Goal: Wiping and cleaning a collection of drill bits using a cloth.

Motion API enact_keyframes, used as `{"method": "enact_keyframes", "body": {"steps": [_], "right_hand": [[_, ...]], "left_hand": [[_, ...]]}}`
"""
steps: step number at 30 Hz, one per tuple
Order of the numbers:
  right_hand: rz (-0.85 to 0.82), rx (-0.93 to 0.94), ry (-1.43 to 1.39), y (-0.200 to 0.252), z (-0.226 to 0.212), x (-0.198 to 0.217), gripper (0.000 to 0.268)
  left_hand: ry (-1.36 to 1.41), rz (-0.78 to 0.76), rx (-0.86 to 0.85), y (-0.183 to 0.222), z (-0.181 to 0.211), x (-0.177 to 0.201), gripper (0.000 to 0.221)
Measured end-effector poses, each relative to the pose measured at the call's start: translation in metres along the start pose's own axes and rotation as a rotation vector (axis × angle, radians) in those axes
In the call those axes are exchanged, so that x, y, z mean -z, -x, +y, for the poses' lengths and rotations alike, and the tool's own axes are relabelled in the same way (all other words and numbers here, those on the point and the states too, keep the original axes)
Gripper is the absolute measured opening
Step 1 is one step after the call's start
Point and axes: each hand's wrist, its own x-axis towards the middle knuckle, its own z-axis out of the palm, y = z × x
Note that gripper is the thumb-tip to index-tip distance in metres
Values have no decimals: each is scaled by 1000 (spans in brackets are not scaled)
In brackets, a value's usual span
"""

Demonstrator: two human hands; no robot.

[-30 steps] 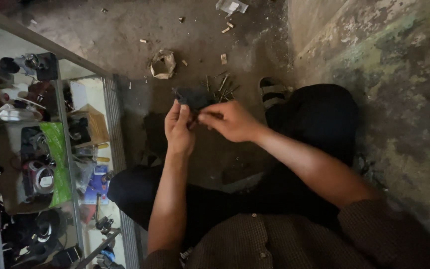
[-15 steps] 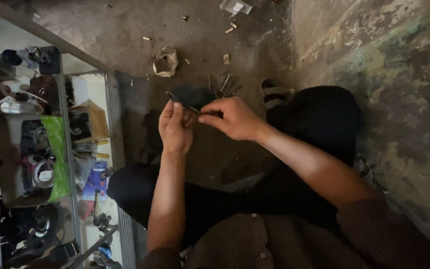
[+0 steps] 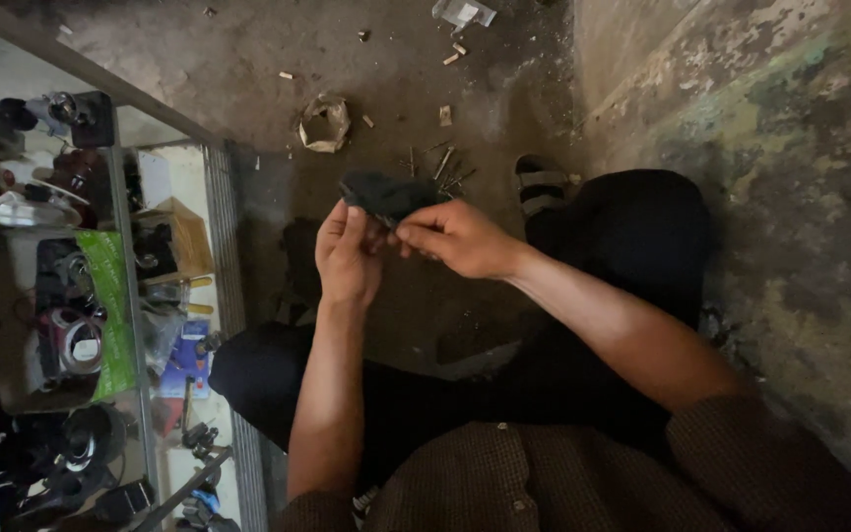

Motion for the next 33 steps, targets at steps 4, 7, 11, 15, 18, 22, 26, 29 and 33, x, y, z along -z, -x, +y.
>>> {"method": "enact_keyframes", "body": {"steps": [4,7,11,15,18,22,26,29,33], "right_hand": [[76,125,233,1,-10,-5,26],[185,248,472,5,-26,-10,27],[314,249,697,10,-43,-19,27],[419,547,868,9,-29,-17,24],[448,603,909,7,-31,-17,22],[444,617,972,10,-33,-18,20],[486,633,996,12,-28,-12,18],[472,360,723,12,-44,-9,23],[468,249,636,5,-29,-10,28]], "left_hand": [[43,-48,-91,-3,-8,26,14],[50,-15,-117,-4,1,14,10],[13,98,-131,-5,6,0,12],[67,148,-128,-12,-9,13,11],[102,186,-179,-15,-11,18,15],[133,305,-181,-22,-13,38,12],[103,421,-254,-16,44,8,12],[-67,246,-376,-18,18,40,7],[-117,380,-89,-19,-22,38,10]]}}
